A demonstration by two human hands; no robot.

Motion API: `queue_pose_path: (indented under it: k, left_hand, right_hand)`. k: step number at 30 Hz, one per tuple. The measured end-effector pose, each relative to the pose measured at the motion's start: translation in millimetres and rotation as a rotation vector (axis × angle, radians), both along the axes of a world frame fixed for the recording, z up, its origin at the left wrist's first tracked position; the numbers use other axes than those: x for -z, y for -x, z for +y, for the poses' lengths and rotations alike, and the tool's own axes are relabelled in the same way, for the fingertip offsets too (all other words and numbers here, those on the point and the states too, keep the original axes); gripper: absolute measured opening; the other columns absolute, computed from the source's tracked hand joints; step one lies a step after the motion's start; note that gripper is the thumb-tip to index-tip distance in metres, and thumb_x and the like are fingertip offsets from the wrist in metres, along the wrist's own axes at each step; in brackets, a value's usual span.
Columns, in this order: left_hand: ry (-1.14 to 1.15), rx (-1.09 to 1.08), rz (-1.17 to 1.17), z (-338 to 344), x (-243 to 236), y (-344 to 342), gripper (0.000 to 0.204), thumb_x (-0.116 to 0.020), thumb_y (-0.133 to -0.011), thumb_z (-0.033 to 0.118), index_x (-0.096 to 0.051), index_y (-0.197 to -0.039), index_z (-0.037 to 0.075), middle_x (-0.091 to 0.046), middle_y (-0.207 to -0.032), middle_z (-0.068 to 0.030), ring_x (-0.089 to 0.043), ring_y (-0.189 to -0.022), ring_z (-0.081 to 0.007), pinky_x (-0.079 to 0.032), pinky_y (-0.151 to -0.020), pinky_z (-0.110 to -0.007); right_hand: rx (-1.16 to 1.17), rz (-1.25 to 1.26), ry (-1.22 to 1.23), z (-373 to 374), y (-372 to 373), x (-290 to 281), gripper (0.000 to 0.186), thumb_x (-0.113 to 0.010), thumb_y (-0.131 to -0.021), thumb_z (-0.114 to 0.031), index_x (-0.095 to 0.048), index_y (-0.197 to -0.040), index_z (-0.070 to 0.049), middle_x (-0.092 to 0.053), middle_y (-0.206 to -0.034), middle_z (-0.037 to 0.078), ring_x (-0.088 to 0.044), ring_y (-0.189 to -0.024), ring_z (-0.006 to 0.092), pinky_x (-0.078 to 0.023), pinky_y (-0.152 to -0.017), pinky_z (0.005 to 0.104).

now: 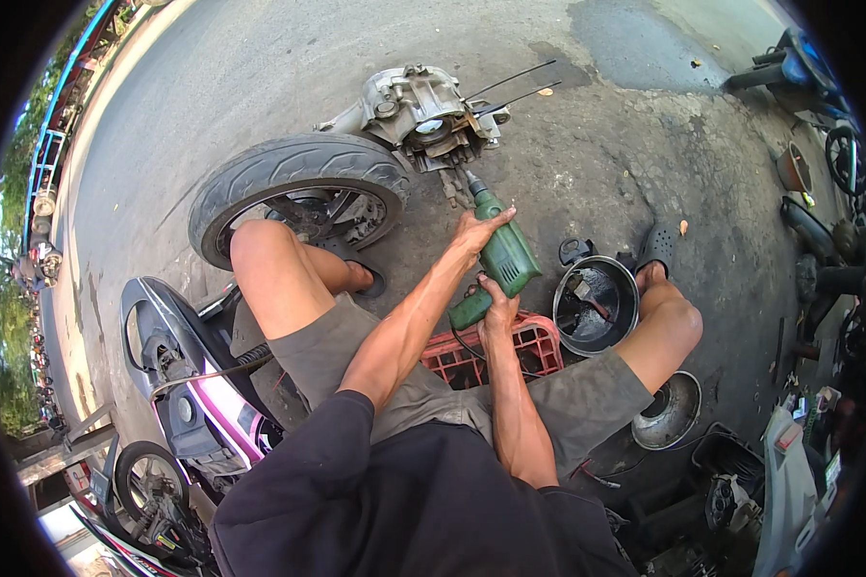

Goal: Using a drill to repair a motorcycle engine part.

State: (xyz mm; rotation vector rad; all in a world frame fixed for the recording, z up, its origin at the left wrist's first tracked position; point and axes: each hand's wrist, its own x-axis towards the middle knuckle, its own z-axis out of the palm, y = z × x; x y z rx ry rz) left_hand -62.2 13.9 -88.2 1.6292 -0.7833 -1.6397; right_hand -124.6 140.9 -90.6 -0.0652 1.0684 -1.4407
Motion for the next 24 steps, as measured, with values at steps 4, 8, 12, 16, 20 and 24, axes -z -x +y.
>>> queue_pose_path:
  k: [4,8,12,16,20,24]
  left_hand:
    - [0.013,0.043,-0.014,-2.6,8.1,-2.2,0.052,-0.086,-0.068,0.04,-0.065,-0.097,0.001,-0.068,-0.091,-0.0127,-0.067,-0.08,-0.0233,-0.054,-0.075,-0.036]
    - [0.029,0.068,-0.042,-2.3,7.7,-0.7,0.052,-0.086,-0.068,0.04,-0.065,-0.096,0.002,-0.068,-0.09,-0.0123,-0.067,-0.08,-0.0232,-0.054,-0.073,-0.037]
    - [-0.002,0.082,-0.039,-2.0,9.4,1.3,0.051,-0.086,-0.068,0.039,-0.065,-0.096,0.002,-0.068,-0.089,-0.0123,-0.067,-0.08,-0.0234,-0.054,-0.073,-0.037]
    - [0.004,0.076,-0.058,-1.5,17.5,-2.2,0.051,-0.086,-0.068,0.039,-0.065,-0.095,0.002,-0.068,-0.089,-0.0126,-0.067,-0.08,-0.0238,-0.054,-0.073,-0.036]
    - [-0.012,0.085,-0.035,-4.1,16.6,-2.0,0.051,-0.086,-0.068,0.039,-0.065,-0.095,0.001,-0.068,-0.089,-0.0134,-0.067,-0.08,-0.0244,-0.054,-0.073,-0.037]
    - [-0.014,0.047,-0.07,-3.6,17.0,-1.9,0.051,-0.086,-0.068,0.038,-0.065,-0.095,0.001,-0.068,-0.089,-0.014,-0.068,-0.079,-0.0247,-0.054,-0.073,-0.037]
  right_hand:
    - [-0.011,-0.068,0.027,0.4,-0.4,0.6,0.035,-0.064,-0.078,-0.001,-0.054,-0.111,0.002,-0.062,-0.086,0.009,-0.06,-0.066,0.0206,-0.052,-0.059,0.0323]
    - [0.001,-0.11,-0.012,1.5,0.7,-2.2,0.035,-0.064,-0.078,0.0,-0.054,-0.111,0.002,-0.062,-0.085,0.009,-0.059,-0.066,0.0205,-0.051,-0.059,0.0323]
    - [0.009,-0.111,-0.01,2.5,0.8,-1.1,0.035,-0.065,-0.078,0.0,-0.054,-0.111,0.001,-0.061,-0.085,0.009,-0.059,-0.066,0.0204,-0.051,-0.059,0.0327]
    - [-0.002,-0.121,-0.025,2.4,-0.3,-2.7,0.034,-0.065,-0.078,-0.001,-0.054,-0.11,0.001,-0.061,-0.084,0.009,-0.059,-0.065,0.0207,-0.051,-0.059,0.0328]
    - [-0.005,-0.125,-0.029,1.6,-0.3,1.2,0.034,-0.065,-0.078,-0.001,-0.053,-0.11,0.001,-0.061,-0.084,0.009,-0.059,-0.065,0.021,-0.051,-0.059,0.033]
    - [0.007,-0.147,-0.046,0.5,-2.0,4.6,0.033,-0.065,-0.078,-0.001,-0.053,-0.109,0.002,-0.06,-0.084,0.01,-0.059,-0.064,0.0218,-0.051,-0.058,0.0343]
